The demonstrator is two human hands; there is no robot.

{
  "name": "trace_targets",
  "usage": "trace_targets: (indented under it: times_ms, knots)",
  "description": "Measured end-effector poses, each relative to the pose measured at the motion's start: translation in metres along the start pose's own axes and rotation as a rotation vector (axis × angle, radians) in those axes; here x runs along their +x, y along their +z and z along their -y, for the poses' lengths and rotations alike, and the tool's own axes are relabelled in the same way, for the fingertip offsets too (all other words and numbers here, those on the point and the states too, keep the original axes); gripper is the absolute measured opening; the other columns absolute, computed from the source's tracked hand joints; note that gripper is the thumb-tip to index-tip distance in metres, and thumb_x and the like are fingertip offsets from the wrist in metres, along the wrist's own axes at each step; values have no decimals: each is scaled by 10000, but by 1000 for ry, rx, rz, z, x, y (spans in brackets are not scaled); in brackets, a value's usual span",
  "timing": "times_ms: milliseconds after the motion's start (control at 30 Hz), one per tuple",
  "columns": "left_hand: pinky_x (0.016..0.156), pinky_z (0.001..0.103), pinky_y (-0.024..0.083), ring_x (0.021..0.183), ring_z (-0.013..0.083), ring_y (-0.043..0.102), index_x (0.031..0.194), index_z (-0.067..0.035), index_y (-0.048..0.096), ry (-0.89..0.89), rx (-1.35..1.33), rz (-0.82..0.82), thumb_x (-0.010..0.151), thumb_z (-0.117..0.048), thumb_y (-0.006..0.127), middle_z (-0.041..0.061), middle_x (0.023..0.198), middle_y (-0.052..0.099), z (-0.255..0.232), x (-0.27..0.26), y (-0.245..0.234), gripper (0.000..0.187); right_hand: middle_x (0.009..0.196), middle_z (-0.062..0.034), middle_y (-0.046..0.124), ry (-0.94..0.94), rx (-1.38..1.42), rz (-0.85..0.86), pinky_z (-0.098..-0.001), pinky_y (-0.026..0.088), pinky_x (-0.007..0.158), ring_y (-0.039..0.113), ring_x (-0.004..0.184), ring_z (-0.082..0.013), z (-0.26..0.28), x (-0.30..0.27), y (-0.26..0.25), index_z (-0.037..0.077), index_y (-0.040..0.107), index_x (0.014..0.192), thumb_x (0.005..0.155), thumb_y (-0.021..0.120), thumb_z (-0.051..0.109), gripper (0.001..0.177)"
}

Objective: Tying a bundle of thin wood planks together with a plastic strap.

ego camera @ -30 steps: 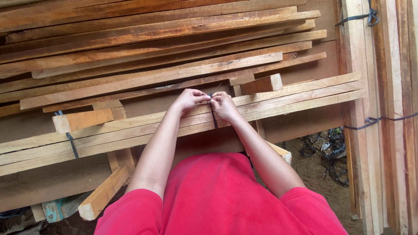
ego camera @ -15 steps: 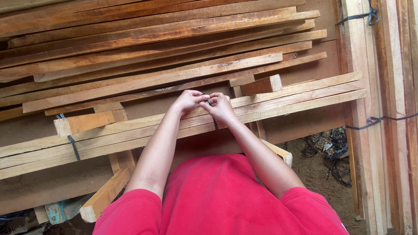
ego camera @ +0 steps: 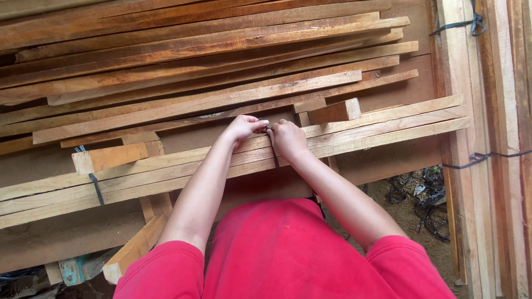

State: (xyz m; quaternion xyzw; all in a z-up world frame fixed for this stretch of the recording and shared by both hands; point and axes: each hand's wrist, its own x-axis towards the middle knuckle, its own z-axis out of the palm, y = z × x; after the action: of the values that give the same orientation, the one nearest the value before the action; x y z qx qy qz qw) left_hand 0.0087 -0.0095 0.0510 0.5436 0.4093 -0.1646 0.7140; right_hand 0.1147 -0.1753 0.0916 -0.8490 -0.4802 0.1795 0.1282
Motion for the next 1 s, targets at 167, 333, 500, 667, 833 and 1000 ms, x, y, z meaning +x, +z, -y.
trace_targets:
  times_ms: [167,333,500,667,833,1000]
  knots:
    - [722,189,394,748,59,653,881,-155,763,-47,19,-47,859,-326,773,-37,840,794,0,8,6,173,695,18,647,-215,-416,-127,-346,548,582,692,693,-194,-9,11,24,204,716,759,849,595,264,162]
    - [605,183,366,618,57,670,747,-185,771,-97,174,-248,767,-308,767,-55,654,760,38,73,11,124,692,0,685,-272,-346,7,-385,556,553,730,650,-209,-2,0,20,174,691,777,875,504,234,220]
    - [917,371,583,1119,210,729,1018,-306,814,-236,749,-265,779,-630,752,-14,1053,792,66,138,12,407,712,-97,666,-259,-121,22,-457,584,587,735,687,-325,-6,-23,35,110,644,811,912,581,282,209]
    - [826,299,571,1057,216,735,850,-343,827,-225,441,-384,698,-541,848,-35,959,796,62,110,8,250,726,-139,637,-217,69,64,-462,577,631,727,737,-382,1,-24,5,73,625,785,960,554,255,263]
    - [566,236,451,773,128,742,863,-294,823,-100,195,-370,757,-509,818,-24,758,775,58,71,3,239,719,-255,650,-66,170,207,-591,540,679,696,788,-478,3,-15,0,25,636,754,957,526,358,405]
    - [724,234,407,892,134,684,963,-163,793,-89,34,-76,762,-382,875,4,978,801,24,27,5,308,753,-224,702,42,113,258,-554,577,740,731,818,-441,14,-10,4,50,698,765,941,535,369,399]
